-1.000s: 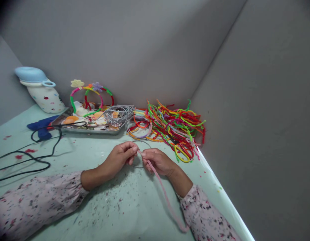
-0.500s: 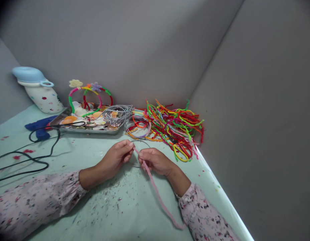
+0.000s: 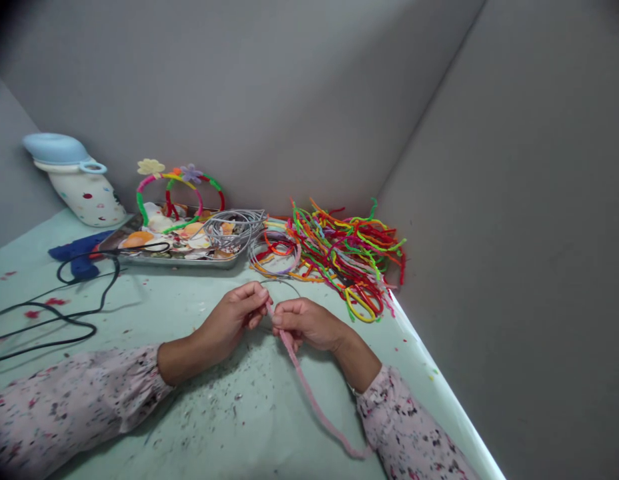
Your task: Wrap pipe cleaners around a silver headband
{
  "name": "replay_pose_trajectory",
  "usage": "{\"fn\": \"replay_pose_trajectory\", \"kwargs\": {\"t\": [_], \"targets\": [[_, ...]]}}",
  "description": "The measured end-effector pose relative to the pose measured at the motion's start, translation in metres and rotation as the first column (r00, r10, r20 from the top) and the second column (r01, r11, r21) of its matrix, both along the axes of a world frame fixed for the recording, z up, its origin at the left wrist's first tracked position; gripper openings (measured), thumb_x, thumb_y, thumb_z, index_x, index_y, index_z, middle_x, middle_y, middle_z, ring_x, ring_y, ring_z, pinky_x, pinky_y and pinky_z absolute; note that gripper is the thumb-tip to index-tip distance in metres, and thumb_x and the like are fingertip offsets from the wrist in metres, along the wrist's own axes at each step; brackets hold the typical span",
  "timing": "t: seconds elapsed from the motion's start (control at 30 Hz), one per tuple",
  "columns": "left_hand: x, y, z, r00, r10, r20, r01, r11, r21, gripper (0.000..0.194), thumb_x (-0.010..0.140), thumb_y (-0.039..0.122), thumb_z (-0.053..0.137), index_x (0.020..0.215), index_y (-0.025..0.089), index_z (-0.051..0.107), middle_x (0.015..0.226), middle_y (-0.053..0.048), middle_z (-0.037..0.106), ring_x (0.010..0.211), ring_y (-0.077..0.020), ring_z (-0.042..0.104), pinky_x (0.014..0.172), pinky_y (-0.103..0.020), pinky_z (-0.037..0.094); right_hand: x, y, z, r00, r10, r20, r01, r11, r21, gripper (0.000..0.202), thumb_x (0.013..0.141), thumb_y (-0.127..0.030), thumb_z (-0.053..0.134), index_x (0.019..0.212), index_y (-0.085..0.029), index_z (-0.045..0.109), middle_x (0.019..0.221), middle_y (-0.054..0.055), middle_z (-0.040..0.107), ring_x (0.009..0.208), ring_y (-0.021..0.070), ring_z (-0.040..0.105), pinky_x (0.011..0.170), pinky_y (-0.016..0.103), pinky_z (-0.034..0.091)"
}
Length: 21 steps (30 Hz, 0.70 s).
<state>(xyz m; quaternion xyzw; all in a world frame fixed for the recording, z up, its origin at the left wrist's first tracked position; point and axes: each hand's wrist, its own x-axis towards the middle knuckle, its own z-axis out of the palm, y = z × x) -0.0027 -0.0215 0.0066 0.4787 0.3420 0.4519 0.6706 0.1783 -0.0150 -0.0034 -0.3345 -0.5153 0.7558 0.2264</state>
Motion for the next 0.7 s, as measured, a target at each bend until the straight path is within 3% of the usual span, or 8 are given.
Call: {"fn": "replay_pose_trajectory", "kwargs": {"t": [0.1, 0.2, 0.3, 0.4, 0.7], "targets": [[0.000, 0.002, 0.000, 0.999, -0.007, 0.046, 0.009, 0.999, -0.043, 0.029, 0.084, 0.039, 0.060, 0.071, 0.014, 0.053, 0.062, 0.004, 0.049, 0.045, -0.0034, 0.038, 0.045, -0.018, 0.028, -0.001, 0.000, 0.000, 1.000, -0.029, -0.001, 0.029, 0.999, 0.015, 0.034, 0.076, -0.045, 0.070, 0.070, -0.014, 0.059, 0.044, -0.004, 0.056, 0.033, 0.0060, 0.045, 0.034, 0.015, 0.034], [0.001, 0.000, 0.001, 0.996, -0.037, 0.083, 0.042, 0.997, -0.069, 0.029, 0.083, 0.043, 0.061, 0.084, 0.015, 0.056, 0.078, 0.001, 0.057, 0.046, -0.0029, 0.044, 0.042, -0.018, 0.028, -0.002, 0.005, 0.001, 0.974, -0.203, -0.097, 0.209, 0.977, 0.053, 0.032, 0.076, -0.044, 0.071, 0.071, -0.014, 0.060, 0.046, -0.005, 0.055, 0.034, 0.0045, 0.044, 0.034, 0.014, 0.032], [0.002, -0.005, 0.001, 0.989, -0.138, 0.057, 0.143, 0.985, -0.095, 0.034, 0.084, 0.048, 0.057, 0.091, 0.016, 0.055, 0.083, -0.001, 0.061, 0.044, -0.0035, 0.048, 0.039, -0.018, 0.026, -0.002, 0.012, 0.003, 0.870, -0.435, -0.233, 0.459, 0.887, 0.057, 0.027, 0.074, -0.039, 0.075, 0.077, -0.015, 0.064, 0.054, -0.004, 0.059, 0.039, 0.0034, 0.046, 0.034, 0.012, 0.031], [0.004, -0.011, 0.002, 0.967, -0.246, 0.065, 0.252, 0.960, -0.122, 0.032, 0.086, 0.047, 0.054, 0.089, 0.015, 0.055, 0.080, -0.002, 0.062, 0.040, -0.0025, 0.044, 0.037, -0.017, 0.022, -0.001, 0.018, 0.005, 0.756, -0.592, -0.281, 0.616, 0.788, -0.001, 0.025, 0.071, -0.036, 0.078, 0.079, -0.017, 0.064, 0.057, -0.004, 0.060, 0.040, 0.0029, 0.046, 0.033, 0.011, 0.031], [0.004, -0.010, 0.004, 0.969, -0.246, 0.000, 0.242, 0.954, -0.177, 0.023, 0.084, 0.037, 0.056, 0.083, 0.014, 0.057, 0.050, 0.005, 0.050, 0.034, -0.0024, 0.025, 0.035, -0.018, 0.013, 0.010, 0.025, 0.004, 0.547, -0.732, -0.408, 0.762, 0.636, -0.120, 0.024, 0.065, -0.029, 0.081, 0.078, -0.017, 0.065, 0.058, -0.005, 0.059, 0.046, 0.0032, 0.049, 0.040, 0.010, 0.040]]}}
